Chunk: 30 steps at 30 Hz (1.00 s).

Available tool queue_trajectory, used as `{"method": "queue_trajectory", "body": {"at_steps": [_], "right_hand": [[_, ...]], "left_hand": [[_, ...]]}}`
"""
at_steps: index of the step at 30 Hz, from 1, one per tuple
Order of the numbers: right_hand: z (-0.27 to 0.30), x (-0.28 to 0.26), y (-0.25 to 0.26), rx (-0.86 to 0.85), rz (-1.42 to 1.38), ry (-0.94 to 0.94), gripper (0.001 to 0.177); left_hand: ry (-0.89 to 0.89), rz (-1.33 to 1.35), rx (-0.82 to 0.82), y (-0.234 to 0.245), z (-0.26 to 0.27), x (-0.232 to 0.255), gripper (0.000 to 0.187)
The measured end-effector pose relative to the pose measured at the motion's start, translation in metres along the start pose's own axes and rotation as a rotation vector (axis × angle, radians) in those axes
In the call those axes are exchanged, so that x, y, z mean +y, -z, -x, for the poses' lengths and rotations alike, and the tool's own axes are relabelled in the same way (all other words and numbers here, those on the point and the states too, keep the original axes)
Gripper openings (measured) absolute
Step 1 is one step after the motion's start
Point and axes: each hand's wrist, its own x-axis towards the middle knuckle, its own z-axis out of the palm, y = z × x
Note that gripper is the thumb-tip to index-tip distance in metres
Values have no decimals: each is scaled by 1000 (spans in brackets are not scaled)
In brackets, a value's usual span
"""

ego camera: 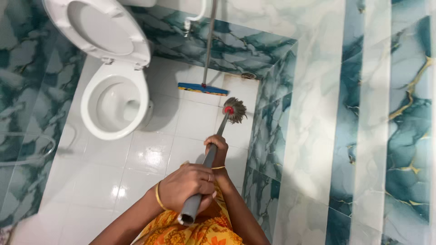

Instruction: The person pushes a floor squeegee to move water across the tiled floor of a bathroom and then mops the floor with a string mop.

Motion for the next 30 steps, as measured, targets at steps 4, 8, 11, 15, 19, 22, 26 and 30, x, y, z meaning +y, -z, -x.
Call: {"method": "queue_trajectory", "body": {"at_steps": [4, 8, 11, 15, 19, 22, 26, 30], "right_hand": [[40, -59, -23, -240, -70, -215, 18], [96, -124, -54, -468, -144, 42, 12], [150, -160, -78, -710, -189, 142, 11], [217, -165, -132, -1271, -181, 202, 9], [305, -137, -198, -1651, -174, 342, 6], [371, -99, -238, -1798, -174, 377, 7], [427, -56, -242, -1980, -112, 319, 8], [438, -29, -224, -1950, 20, 402, 10]], "left_hand": [[21, -28, 168, -4, 60, 58, 4], [124, -102, 230, -21, 139, 115, 5], [135, -158, 342, -44, 206, 157, 9], [329, -247, 450, -79, 290, 199, 9], [668, -349, 605, -126, 353, 213, 19], [818, -418, 803, -158, 383, 196, 18], [880, -444, 1085, -211, 414, 174, 12], [725, -503, 1195, -252, 434, 143, 13]]}}
